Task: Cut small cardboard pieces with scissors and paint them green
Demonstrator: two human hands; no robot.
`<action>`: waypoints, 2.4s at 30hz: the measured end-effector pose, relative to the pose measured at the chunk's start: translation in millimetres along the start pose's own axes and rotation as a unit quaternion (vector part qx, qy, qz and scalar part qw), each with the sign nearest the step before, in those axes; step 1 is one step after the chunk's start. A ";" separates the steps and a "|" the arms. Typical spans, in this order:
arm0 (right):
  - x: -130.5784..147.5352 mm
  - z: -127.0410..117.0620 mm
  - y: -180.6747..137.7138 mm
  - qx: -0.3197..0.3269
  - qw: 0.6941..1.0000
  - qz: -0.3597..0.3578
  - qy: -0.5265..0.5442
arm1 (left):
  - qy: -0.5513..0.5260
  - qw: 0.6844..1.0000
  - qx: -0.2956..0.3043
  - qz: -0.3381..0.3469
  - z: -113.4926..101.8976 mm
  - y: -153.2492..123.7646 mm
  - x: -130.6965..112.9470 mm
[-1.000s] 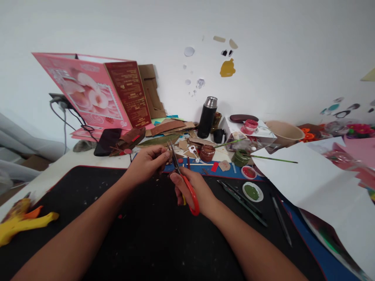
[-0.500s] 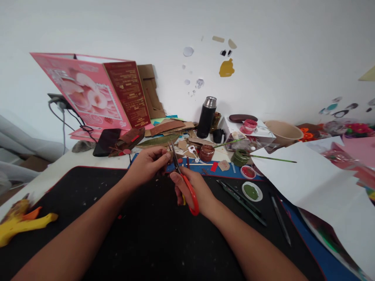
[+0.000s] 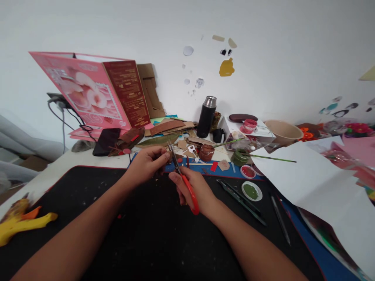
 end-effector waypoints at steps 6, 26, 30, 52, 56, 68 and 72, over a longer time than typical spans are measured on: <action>1.0 -0.3 -0.2 0.002 1.000 0.010 -0.004 | -0.012 1.000 0.011 -0.013 0.2 1.5 1.6; 12.0 -4.0 -5.3 -0.018 0.999 0.013 -0.041 | -0.085 0.995 0.010 -0.056 -2.5 0.2 21.2; 14.0 -4.1 -6.6 -0.018 0.999 0.018 -0.044 | -0.094 0.994 0.005 -0.057 -3.5 0.4 23.6; -0.2 -0.6 -0.6 -0.005 1.000 0.009 -0.006 | -0.132 0.988 0.012 -0.081 8.5 -2.6 18.7; 0.4 -1.1 -1.2 -0.008 1.000 0.009 -0.010 | -0.132 0.988 0.011 -0.077 8.8 -3.0 19.8; -2.4 0.1 0.7 -0.008 1.000 0.011 -0.012 | -0.110 0.992 0.010 -0.062 6.0 -1.7 16.7; -2.6 -0.1 1.4 -0.009 1.000 0.013 -0.016 | -0.105 0.993 0.014 -0.060 4.0 -0.7 17.4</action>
Point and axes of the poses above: each hand's wrist, its own y-axis towards the middle knuckle, its own z-axis out of the palm, x = y × z, the point moved 10 cm from there along y, towards the middle knuckle, and after that the axes turned 15 degrees about z, right-handed, at the moved point
